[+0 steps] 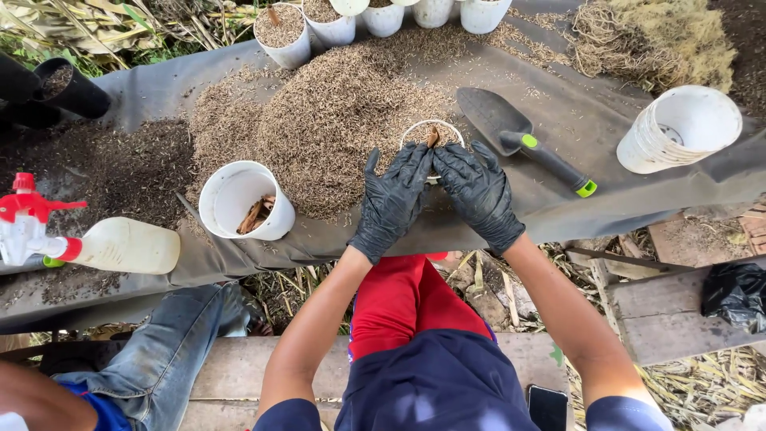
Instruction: Planting plant cuttings into small plastic cups filled with soil and spraying them with water.
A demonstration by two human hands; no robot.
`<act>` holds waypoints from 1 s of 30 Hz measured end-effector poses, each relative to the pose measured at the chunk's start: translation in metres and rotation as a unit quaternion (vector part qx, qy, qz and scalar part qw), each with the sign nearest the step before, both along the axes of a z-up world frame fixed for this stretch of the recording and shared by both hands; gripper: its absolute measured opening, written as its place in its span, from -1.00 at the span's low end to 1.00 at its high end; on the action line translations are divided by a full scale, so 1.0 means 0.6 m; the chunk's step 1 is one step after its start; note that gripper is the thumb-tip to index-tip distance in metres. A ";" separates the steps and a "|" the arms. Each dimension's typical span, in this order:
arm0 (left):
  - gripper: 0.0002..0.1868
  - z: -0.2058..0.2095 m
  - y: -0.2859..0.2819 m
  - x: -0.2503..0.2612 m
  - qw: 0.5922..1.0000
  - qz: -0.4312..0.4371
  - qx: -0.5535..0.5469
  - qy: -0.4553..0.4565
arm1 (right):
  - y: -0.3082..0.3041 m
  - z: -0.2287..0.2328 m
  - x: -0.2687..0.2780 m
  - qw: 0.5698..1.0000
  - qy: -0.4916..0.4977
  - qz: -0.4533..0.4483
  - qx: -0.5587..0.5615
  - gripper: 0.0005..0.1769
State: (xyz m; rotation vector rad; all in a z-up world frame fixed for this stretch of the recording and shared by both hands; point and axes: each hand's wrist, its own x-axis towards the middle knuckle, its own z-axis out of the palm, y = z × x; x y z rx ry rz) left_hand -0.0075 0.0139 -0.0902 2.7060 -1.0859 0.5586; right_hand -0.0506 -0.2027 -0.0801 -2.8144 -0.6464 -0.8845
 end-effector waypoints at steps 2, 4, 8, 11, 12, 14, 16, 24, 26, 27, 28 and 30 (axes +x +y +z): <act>-0.33 -0.004 0.004 0.007 1.000 -0.010 0.000 -0.013 | 0.005 0.009 -0.002 1.000 -0.008 0.007 0.011 -0.51; -0.34 0.005 0.004 0.007 0.999 -0.021 0.000 -0.023 | 0.011 0.017 -0.002 1.000 -0.014 0.013 0.023 -0.53; -0.27 0.053 0.009 -0.006 0.996 -0.030 -0.056 -0.059 | 0.025 0.035 0.003 0.996 -0.066 0.013 0.066 -0.60; -0.21 0.065 0.026 0.007 0.994 -0.019 -0.081 -0.075 | 0.032 0.050 -0.003 0.992 -0.086 0.019 0.088 -0.62; -0.18 0.064 0.032 0.013 0.994 -0.009 -0.079 -0.079 | 0.034 0.054 -0.007 0.992 -0.088 0.022 0.093 -0.62; -0.16 0.072 0.035 0.017 0.994 -0.017 -0.085 -0.071 | 0.031 0.040 -0.005 0.992 -0.101 0.028 0.068 -0.59; -0.15 0.080 0.036 0.023 0.993 -0.022 -0.091 -0.065 | 0.039 0.047 -0.003 0.992 -0.116 0.036 0.043 -0.56; -0.05 0.085 0.032 0.031 0.995 -0.044 -0.063 -0.063 | 0.064 0.079 -0.014 0.976 0.168 0.067 0.123 -0.41; -0.02 0.076 0.031 0.031 0.996 -0.043 -0.057 -0.045 | 0.077 0.144 -0.029 0.945 0.237 0.097 0.203 -0.42; 0.01 0.071 0.030 0.030 0.997 -0.043 -0.051 -0.027 | 0.084 0.176 -0.037 0.902 0.303 0.125 0.281 -0.43; 0.01 0.073 0.030 0.031 0.997 -0.044 -0.051 -0.025 | 0.077 0.142 -0.027 0.902 0.304 0.124 0.282 -0.43; 0.06 0.076 0.030 0.032 0.999 -0.037 -0.029 0.009 | 0.062 0.075 -0.009 0.967 0.234 0.027 0.098 -0.46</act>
